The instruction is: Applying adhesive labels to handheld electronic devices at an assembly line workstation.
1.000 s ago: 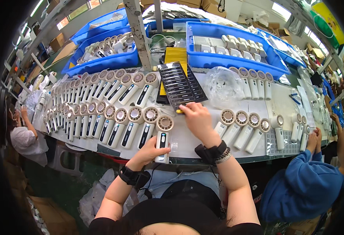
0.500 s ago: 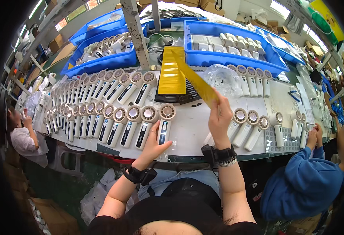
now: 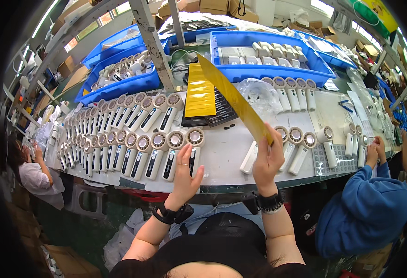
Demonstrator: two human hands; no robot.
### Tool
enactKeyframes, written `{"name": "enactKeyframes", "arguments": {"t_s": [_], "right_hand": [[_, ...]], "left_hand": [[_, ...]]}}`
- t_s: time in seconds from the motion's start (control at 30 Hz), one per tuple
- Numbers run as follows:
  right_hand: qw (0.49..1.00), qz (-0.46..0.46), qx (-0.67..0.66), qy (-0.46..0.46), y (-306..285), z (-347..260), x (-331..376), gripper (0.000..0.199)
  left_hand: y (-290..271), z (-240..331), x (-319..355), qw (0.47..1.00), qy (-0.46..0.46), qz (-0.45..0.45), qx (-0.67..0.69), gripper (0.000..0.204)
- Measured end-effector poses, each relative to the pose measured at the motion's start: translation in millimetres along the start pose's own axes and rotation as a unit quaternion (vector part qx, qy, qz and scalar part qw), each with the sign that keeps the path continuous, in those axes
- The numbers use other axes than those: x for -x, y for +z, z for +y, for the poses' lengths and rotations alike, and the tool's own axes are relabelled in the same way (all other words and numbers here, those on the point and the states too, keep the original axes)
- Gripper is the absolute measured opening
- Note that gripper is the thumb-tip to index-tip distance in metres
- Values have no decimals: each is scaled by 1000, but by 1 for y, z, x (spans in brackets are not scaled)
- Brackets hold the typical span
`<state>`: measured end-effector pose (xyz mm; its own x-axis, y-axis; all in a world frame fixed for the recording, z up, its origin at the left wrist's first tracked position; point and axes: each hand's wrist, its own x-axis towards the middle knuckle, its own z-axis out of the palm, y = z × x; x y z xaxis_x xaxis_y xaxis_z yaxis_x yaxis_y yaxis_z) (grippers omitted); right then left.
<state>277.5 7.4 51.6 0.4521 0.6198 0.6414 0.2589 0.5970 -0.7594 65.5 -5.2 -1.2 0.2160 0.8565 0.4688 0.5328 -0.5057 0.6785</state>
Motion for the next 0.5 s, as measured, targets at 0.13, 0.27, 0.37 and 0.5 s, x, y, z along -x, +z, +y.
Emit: {"name": "enactKeyframes", "arguments": {"t_s": [0.13,0.27,0.37,0.5], "right_hand": [[953,-115,175,-220,-16,-25,27,34],[904,-250,199,-284,-16,-21,54,40],[897,-301,175,-271,-20,-12,63,40],[909,-345,116,-203,-26,-14,61,40]], "left_hand": [[-14,38,-17,861,-130,-103,481,61],[-8,57,-31,731,-183,-196,627,55],[2,50,-23,748,-188,-201,604,54],[8,38,-14,756,-206,-163,600,55]]}}
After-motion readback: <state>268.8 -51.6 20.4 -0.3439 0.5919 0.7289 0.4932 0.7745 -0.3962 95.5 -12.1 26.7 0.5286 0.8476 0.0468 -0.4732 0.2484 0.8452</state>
